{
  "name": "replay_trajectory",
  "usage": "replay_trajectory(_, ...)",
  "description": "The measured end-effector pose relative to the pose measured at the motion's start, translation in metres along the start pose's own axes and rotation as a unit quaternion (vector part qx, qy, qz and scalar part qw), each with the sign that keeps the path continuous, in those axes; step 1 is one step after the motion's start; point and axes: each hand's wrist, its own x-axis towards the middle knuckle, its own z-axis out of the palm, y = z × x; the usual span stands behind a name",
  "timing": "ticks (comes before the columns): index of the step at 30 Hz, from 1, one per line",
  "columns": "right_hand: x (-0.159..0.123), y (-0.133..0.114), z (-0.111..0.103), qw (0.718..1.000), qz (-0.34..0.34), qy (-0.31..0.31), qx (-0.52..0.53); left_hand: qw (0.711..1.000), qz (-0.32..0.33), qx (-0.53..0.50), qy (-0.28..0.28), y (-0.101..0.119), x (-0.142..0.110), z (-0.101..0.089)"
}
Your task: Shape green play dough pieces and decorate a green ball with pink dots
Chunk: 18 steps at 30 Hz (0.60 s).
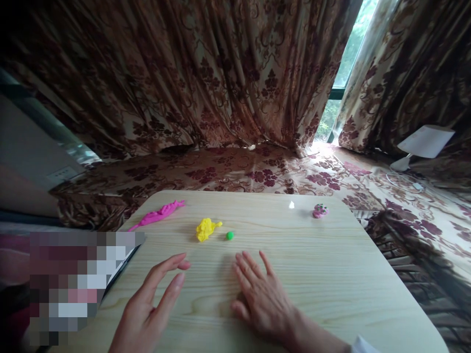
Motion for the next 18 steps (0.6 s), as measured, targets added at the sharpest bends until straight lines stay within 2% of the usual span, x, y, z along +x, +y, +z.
replay_trajectory(3, 0.032, 0.03, -0.008, 0.989, 0.139, 0.043, -0.009, 1.0, 0.016, -0.003, -0.01, 0.005, -0.002, 0.001)
replay_trajectory(6, 0.055, 0.062, -0.025, 0.987, 0.156, 0.048, -0.006, 1.0, 0.025, -0.003, -0.011, 0.008, -0.006, -0.001)
replay_trajectory(8, 0.05, 0.069, -0.036, 0.989, 0.139, 0.04, 0.001, 1.0, 0.022, -0.004, -0.006, 0.006, -0.009, -0.001)
replay_trajectory(11, 0.026, 0.063, -0.042, 0.993, 0.114, 0.036, 0.015, 1.0, 0.018, -0.011, -0.009, 0.003, -0.009, 0.002)
replay_trajectory(14, 0.007, 0.05, -0.037, 0.988, 0.128, 0.071, 0.05, 0.999, 0.025, -0.027, -0.026, 0.008, -0.005, 0.01)
replay_trajectory(16, 0.002, 0.041, -0.032, 0.971, 0.168, 0.129, 0.113, 0.998, 0.033, -0.045, -0.039, 0.015, -0.004, 0.018)
replay_trajectory(18, -0.002, 0.031, -0.031, 0.935, 0.2, 0.179, 0.233, 0.996, 0.031, -0.071, -0.049, 0.022, -0.003, 0.028)
